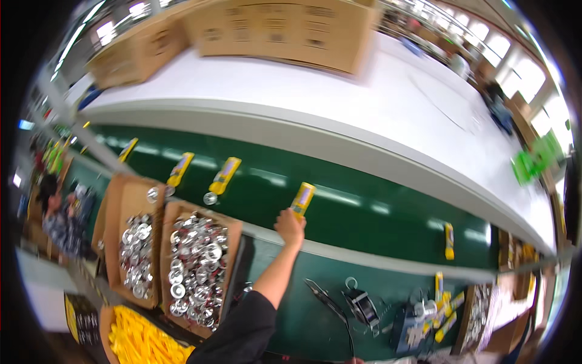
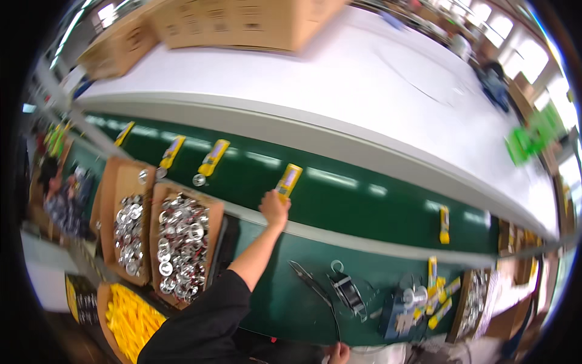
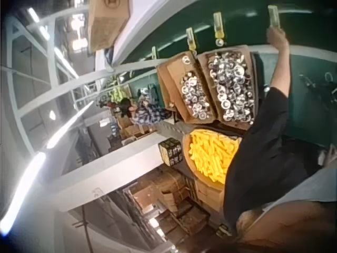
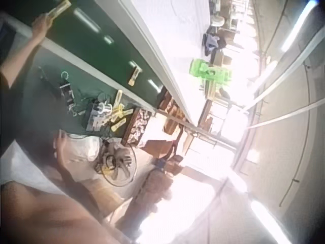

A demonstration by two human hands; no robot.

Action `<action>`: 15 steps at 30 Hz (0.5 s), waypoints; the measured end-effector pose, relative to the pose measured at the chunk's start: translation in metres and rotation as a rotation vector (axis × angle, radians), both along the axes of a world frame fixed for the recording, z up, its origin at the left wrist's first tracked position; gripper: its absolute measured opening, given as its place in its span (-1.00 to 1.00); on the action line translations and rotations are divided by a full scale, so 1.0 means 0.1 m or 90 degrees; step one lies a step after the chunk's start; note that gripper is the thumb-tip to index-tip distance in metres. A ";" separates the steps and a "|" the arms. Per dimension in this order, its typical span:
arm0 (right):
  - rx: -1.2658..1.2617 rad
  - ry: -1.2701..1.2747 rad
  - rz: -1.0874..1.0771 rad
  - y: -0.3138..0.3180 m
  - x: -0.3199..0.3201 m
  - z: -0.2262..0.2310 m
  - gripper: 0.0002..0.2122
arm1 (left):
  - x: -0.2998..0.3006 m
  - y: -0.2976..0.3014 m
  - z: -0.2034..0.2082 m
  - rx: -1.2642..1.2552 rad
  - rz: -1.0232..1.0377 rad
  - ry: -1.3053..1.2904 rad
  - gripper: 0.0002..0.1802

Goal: The person solders components inside flashlight casings using a soldering iron, detaches reflector cones from a plastic frame by hand, and places the soldered flashlight casings onto a conveyor belt.

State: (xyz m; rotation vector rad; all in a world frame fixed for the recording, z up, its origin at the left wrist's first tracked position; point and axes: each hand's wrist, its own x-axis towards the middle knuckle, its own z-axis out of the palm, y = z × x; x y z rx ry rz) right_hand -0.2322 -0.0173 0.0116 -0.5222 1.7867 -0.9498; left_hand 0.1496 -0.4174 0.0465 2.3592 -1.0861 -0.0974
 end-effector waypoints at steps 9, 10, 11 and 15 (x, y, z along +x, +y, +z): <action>0.069 0.465 0.404 -0.40 0.39 0.19 -0.58 | 0.01 0.38 0.04 -0.006 -0.090 -0.126 -0.21; 0.076 0.461 0.384 -0.36 0.41 0.19 -0.58 | -0.06 0.48 0.08 -0.040 -0.121 -0.117 -0.28; 0.067 0.482 0.393 -0.35 0.43 0.18 -0.57 | -0.13 0.61 0.13 -0.042 -0.139 -0.121 -0.28; 0.112 0.468 0.409 -0.38 0.51 0.32 -0.54 | -0.57 1.17 0.41 -0.111 -0.184 -0.050 -0.36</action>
